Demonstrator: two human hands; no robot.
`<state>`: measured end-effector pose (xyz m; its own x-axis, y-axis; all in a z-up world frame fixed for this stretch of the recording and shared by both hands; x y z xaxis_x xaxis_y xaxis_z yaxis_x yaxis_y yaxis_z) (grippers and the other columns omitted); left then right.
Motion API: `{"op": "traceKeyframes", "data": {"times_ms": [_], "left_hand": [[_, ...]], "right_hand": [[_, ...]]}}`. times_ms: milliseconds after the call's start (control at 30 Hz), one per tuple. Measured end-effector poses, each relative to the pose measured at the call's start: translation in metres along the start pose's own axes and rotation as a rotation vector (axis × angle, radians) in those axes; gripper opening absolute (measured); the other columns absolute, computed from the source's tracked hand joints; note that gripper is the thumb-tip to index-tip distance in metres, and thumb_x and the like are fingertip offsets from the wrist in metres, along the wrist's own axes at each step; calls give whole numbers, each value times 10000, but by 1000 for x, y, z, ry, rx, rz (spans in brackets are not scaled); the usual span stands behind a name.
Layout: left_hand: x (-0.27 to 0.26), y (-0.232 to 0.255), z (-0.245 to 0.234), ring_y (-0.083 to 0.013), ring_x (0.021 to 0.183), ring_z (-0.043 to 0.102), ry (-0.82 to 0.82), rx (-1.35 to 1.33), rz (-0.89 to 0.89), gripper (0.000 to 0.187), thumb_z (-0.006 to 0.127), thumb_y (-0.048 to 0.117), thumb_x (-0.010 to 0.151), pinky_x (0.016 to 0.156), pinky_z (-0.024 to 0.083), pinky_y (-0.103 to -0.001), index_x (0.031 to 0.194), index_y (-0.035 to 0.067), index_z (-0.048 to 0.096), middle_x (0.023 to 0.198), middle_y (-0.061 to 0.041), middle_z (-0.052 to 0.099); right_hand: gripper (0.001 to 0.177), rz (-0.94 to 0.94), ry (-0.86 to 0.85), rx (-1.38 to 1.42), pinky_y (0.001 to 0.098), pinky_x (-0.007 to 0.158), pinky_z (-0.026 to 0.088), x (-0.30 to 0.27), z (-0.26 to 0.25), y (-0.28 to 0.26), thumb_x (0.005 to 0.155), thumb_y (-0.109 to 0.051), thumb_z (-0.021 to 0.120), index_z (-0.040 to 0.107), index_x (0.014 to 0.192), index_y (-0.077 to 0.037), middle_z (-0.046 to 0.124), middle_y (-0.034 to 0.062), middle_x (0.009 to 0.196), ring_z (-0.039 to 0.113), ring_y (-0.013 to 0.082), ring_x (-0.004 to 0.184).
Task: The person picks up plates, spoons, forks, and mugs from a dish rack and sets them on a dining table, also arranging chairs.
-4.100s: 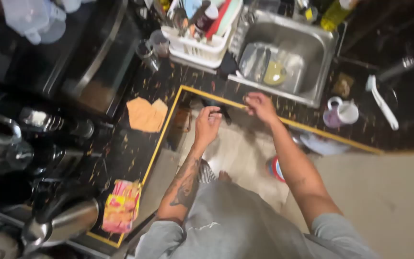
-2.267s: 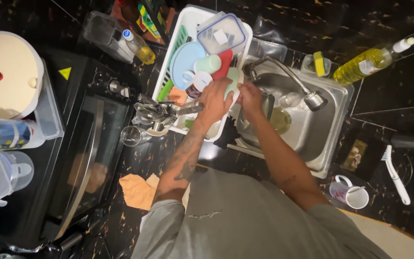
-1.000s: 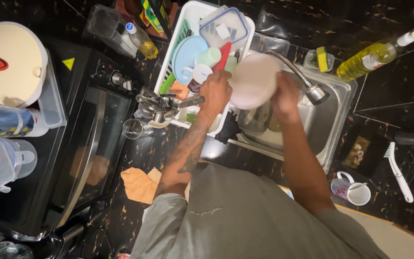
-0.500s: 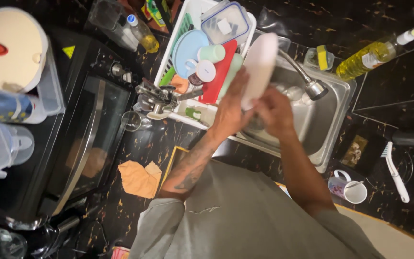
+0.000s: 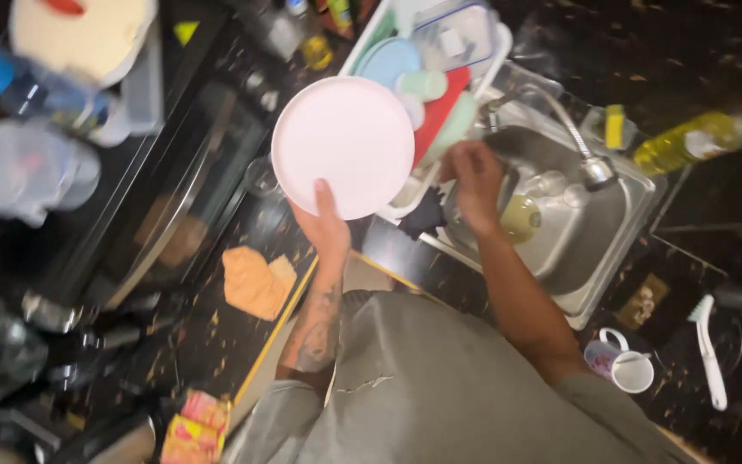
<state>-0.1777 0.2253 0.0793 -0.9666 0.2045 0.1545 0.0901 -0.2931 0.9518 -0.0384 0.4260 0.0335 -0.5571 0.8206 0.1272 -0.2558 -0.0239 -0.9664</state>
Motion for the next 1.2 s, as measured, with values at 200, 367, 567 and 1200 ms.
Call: {"op": "traceKeyframes", "data": {"times_ms": [200, 367, 567, 1200], "left_hand": [[-44, -16, -57, -258, 1263, 566, 65, 182, -26, 478, 557, 209, 1075, 1102, 441, -366, 1459, -51, 443, 1397, -193, 589], [-122, 0, -89, -251, 1294, 547, 143, 196, -72, 476, 524, 163, 1049, 1126, 415, -361, 1471, -40, 436, 1405, -178, 572], [-216, -9, -150, -239, 1276, 554, 303, 260, -149, 477, 534, 125, 1025, 1107, 422, -356, 1463, -35, 434, 1402, -176, 570], [-232, 5, -219, -181, 1223, 574, 351, 96, -271, 409, 525, 120, 1030, 1057, 450, -325, 1419, 2, 488, 1361, -122, 596]], "right_hand": [[440, 35, -414, -4, 276, 796, 551, -26, 41, -13, 1159, -368, 421, 663, 1211, -4, 710, 96, 1046, 681, 154, 900], [277, 141, 182, 42, 346, 612, 586, 29, -32, 55, 1059, -246, 588, 649, 1147, 9, 683, 84, 964, 670, 180, 755], [287, 379, 98, 47, 346, 645, 609, 69, -89, 126, 987, -201, 661, 646, 1225, -41, 694, 60, 994, 693, 200, 797], [235, 578, 115, 356, 485, 875, 674, 112, -55, 133, 979, 1, 549, 682, 1168, -38, 746, 132, 1107, 770, 286, 958]]}}
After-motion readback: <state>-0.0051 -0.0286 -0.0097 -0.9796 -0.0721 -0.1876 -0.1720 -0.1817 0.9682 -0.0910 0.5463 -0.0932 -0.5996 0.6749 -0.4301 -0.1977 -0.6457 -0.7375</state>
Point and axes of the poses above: each hand's wrist, its own x-axis towards the middle knuckle, its own z-axis out of the palm, y = z × x, the point moved 1 cm from there along x, towards the middle knuckle
